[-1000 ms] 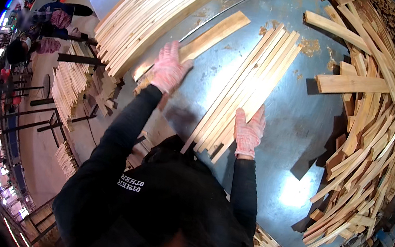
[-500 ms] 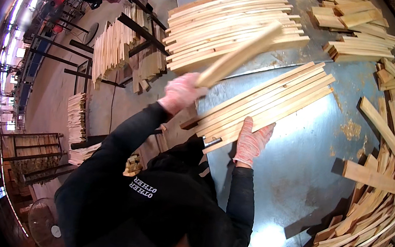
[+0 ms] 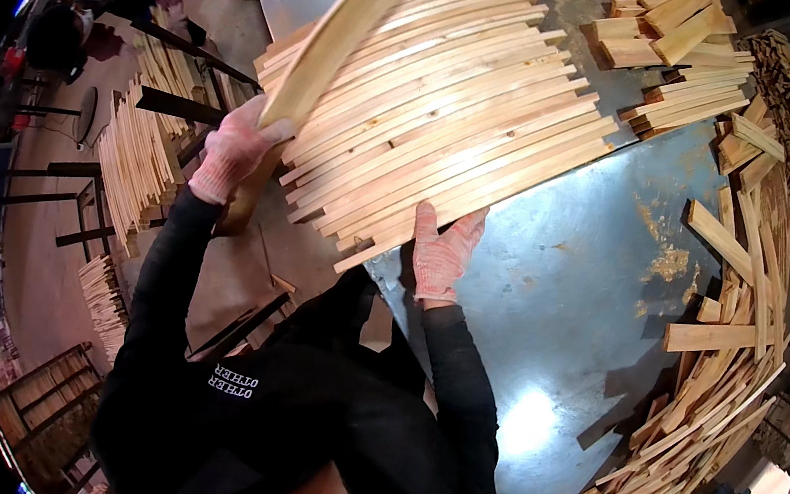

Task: The person repeatedly picks up wooden planks from a large pile on a metal table, aligns them, and stacks them into a neat pile. The person wears pink gloves and handles the planks by hand throughout the process.

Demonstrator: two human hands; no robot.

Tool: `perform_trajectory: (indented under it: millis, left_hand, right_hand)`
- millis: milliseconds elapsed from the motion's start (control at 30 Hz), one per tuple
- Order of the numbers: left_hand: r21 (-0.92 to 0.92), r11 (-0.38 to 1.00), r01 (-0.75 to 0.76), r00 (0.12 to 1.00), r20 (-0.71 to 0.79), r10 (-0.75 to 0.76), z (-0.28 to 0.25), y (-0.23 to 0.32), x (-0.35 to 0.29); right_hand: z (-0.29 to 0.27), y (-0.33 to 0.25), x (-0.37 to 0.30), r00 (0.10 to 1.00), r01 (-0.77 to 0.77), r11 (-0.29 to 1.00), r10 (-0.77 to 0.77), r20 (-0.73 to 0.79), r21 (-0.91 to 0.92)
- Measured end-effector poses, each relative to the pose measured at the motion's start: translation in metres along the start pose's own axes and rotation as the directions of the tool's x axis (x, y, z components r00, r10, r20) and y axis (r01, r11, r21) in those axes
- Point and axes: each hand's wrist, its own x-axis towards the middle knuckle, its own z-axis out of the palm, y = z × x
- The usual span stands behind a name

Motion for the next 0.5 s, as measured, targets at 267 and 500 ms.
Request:
perform_trajectory:
  millis: [267, 500]
  left_hand:
    - [0.186, 0.926, -0.327, 0.944, 0.098, 0.314, 0.012, 0.060, 0.064]
    - [0.391, 0.835, -0.387, 0.921, 0.208, 0.330, 0.050, 0.036, 0.121]
  right_hand:
    - [0.066, -0.054, 0.047, 0.998, -0.025, 0.998, 0.028, 0.051, -0.064]
    - [0.081, -0.070, 0.076, 0.976, 0.041, 0.990, -0.010, 0.219, -0.138]
